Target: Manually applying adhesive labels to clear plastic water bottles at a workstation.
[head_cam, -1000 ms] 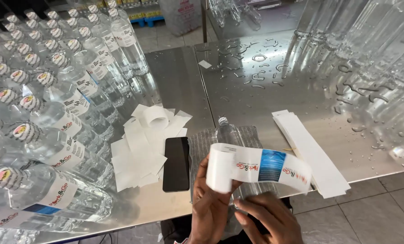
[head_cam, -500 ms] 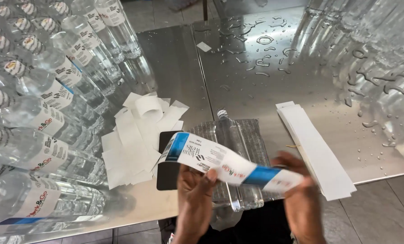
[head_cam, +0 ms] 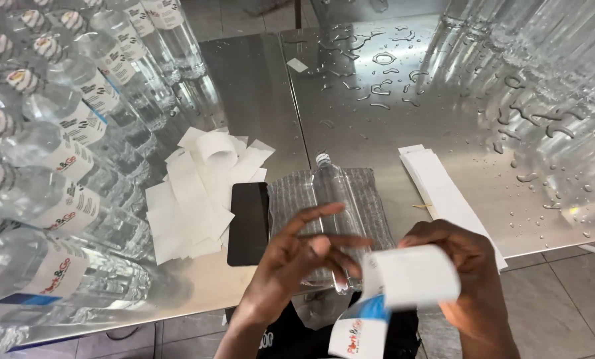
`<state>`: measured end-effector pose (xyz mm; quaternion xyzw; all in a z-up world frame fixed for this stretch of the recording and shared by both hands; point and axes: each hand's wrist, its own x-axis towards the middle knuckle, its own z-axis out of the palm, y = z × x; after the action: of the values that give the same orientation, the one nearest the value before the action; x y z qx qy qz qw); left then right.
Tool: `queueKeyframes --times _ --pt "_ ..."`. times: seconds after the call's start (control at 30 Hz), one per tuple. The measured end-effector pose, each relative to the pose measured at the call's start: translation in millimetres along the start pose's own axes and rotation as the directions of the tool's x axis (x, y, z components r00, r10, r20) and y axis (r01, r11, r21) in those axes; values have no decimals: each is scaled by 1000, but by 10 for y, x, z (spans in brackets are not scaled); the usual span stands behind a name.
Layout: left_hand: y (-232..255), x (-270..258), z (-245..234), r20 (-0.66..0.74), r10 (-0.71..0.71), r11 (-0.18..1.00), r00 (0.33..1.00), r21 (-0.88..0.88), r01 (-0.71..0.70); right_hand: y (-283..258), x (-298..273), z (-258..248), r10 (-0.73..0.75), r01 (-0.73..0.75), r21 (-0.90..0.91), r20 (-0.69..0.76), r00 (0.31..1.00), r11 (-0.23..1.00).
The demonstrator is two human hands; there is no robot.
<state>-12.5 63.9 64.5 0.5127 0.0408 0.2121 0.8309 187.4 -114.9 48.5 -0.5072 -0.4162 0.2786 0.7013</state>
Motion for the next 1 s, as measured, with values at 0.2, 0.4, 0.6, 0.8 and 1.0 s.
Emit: queueKeyframes --times 0.2,0.4,0.6,0.8,1.0 --pt "-982 2 -84 -318 56 997 946 70 -36 221 44 142 126 -33 406 -203 971 913" --pt "-1090 -30 164 -478 208 965 853 -43 -260 409 21 393 202 -99 339 -281 938 935" --pt "-769 258 152 -818 -270 955 507 -296 32 628 198 380 180 -160 83 -456 872 984" --pt "-875 581 -141 -893 -254 965 370 -208 161 993 455 219 341 -337 103 -506 792 936" --pt "-823 920 -307 -911 -225 970 345 -176 167 1136 871 139 471 -459 163 -527 708 873"
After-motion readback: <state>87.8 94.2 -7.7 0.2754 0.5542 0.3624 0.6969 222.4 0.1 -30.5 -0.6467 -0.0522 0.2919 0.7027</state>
